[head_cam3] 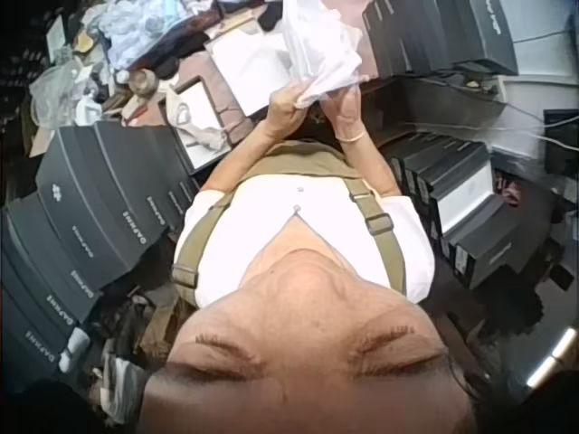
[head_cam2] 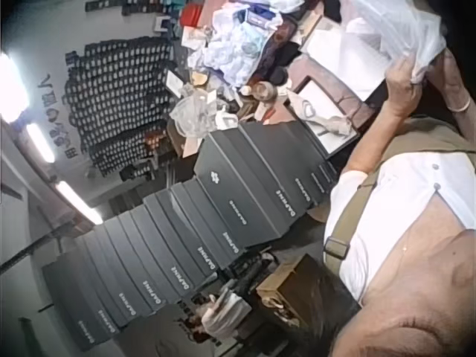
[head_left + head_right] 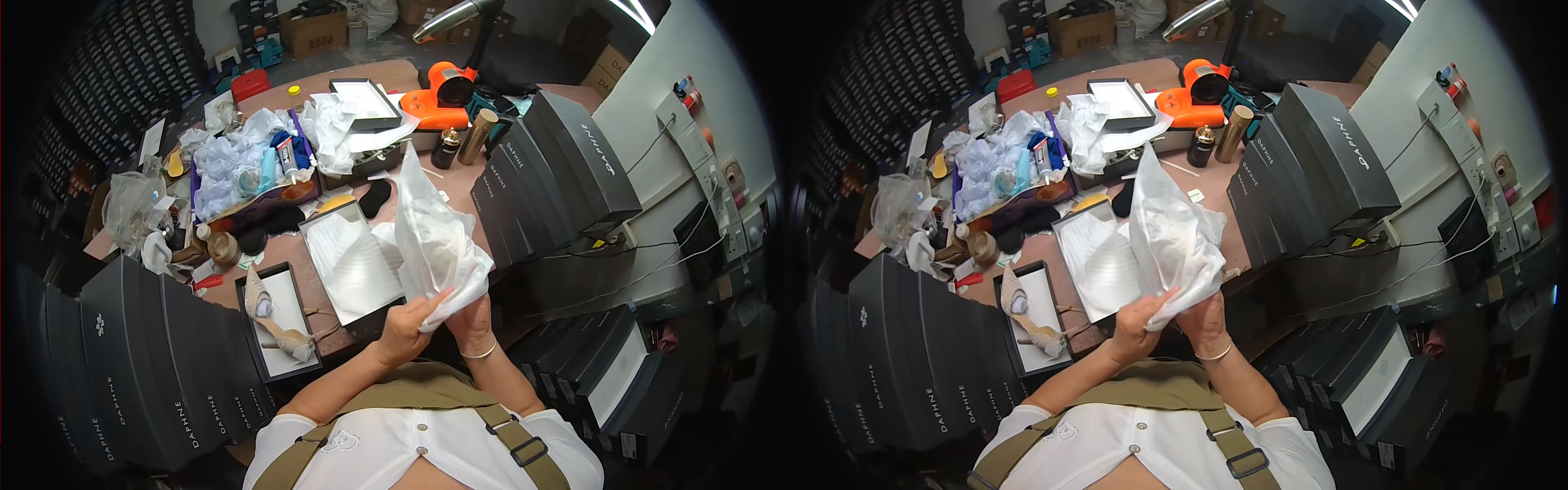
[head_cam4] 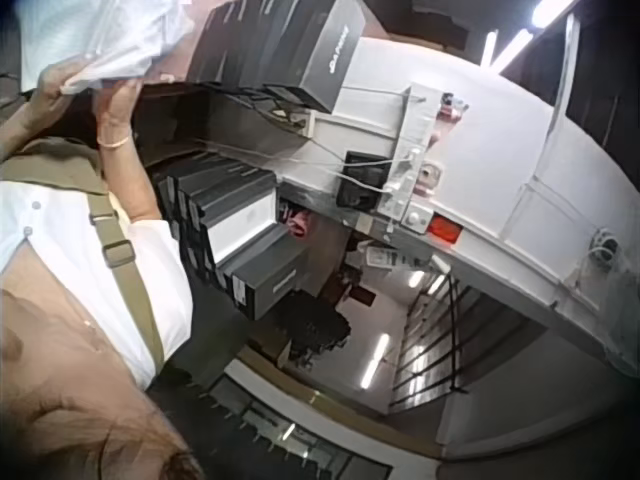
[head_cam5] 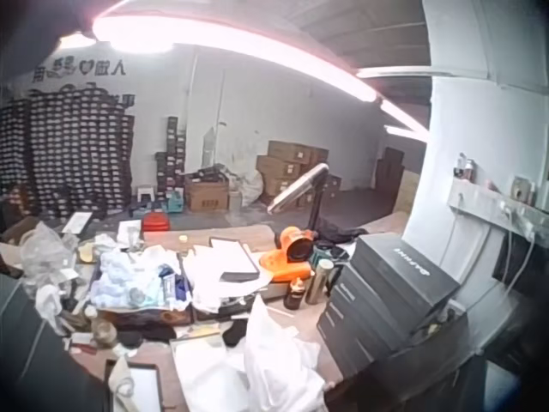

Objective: Clean shoe soles with a brush and sponge, wrap high-heeled shoes in tissue paper, and pack them into branded shoe boxes.

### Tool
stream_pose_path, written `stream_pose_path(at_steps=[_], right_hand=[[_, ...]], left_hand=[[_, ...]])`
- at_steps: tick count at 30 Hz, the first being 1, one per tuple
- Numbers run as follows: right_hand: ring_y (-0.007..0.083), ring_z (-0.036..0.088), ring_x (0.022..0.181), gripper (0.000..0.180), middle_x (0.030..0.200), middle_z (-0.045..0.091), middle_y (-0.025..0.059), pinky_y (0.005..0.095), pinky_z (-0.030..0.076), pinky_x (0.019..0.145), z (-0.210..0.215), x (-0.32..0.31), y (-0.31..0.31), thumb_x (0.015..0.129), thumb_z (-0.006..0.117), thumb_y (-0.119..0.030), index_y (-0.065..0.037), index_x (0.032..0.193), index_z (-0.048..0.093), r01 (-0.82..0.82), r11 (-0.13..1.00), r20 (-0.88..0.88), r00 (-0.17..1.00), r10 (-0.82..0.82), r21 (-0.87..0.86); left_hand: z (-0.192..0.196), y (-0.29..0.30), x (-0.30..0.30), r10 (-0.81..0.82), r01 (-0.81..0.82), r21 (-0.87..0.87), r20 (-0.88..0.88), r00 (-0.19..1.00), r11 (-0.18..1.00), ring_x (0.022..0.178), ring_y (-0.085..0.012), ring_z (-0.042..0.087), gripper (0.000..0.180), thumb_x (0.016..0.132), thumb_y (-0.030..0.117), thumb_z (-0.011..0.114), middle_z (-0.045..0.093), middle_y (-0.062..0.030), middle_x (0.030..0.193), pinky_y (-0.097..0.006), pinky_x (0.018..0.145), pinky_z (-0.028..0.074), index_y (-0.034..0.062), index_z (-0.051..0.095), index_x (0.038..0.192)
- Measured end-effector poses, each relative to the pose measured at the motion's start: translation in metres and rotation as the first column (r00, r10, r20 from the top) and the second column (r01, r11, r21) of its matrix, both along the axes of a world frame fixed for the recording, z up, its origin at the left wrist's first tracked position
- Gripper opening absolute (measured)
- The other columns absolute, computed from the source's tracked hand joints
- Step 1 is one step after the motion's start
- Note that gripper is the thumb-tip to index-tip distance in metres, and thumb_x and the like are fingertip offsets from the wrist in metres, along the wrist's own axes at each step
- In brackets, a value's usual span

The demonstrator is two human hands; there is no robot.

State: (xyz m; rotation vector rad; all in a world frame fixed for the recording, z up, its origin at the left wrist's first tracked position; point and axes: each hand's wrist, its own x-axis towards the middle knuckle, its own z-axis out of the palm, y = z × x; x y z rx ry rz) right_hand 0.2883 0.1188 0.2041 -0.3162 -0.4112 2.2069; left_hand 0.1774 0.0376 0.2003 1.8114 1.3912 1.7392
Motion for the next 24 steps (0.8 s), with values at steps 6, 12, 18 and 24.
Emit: stream_pose_path(at_steps=[6,12,18,24], right_hand=[[0.0254,0.052,0.117,0.046,0.126,0.053,0.0121,0.0357,0.041,0.100,-0.011,0.001,0.044,0.092,0.055,-0.020,0.001,0.131,0.042,-0.116,0.993,0.020,0.993,0.117,-0.030],[0.0263,0.050,0.119,0.046,0.130,0.050,0.0132,0.0351,0.041,0.101,-0.019,0.065,0.107,0.093,0.052,-0.020,0.000,0.133,0.039,-0.024,0.993,0.350,0.936,-0.019,0.118],[0.0273,0.049,0.121,0.047,0.133,0.048,0.0143,0.0345,0.041,0.102,-0.039,0.169,0.146,0.094,0.049,-0.019,0.000,0.135,0.037,-0.076,0.956,0.799,0.571,-0.192,0.284],[0.0282,0.047,0.123,0.047,0.136,0.045,0.0154,0.0340,0.040,0.102,-0.094,0.204,0.174,0.095,0.046,-0.019,-0.001,0.137,0.035,-0.398,0.848,0.934,0.071,-0.351,0.349]], left_hand=[[-0.024,0.003,0.036,-0.236,0.243,0.037,-0.137,0.962,0.969,0.065,-0.0258,0.059,0.056,0.071,-0.004,0.064,0.059,-0.0121,0.082,-0.032,0.058,0.049,0.0015,0.056,0.126],[-0.046,0.040,0.016,-0.452,0.420,-0.301,-0.045,0.891,0.856,0.090,-0.0293,0.060,0.072,0.076,0.001,0.062,0.059,-0.0159,0.108,-0.034,0.076,0.051,0.0086,0.034,0.142],[-0.092,0.154,-0.015,-0.246,-0.088,-0.508,-0.553,0.796,0.857,0.121,-0.0357,0.043,0.086,0.070,0.012,0.073,0.043,-0.0214,0.130,-0.048,0.102,0.034,0.0105,0.030,0.144],[-0.184,0.265,0.027,-0.506,-0.212,-0.726,-0.628,0.591,0.654,0.101,-0.0304,0.060,0.034,0.079,0.015,0.063,0.064,-0.0167,0.103,-0.062,0.104,0.024,0.0122,0.062,0.113]])
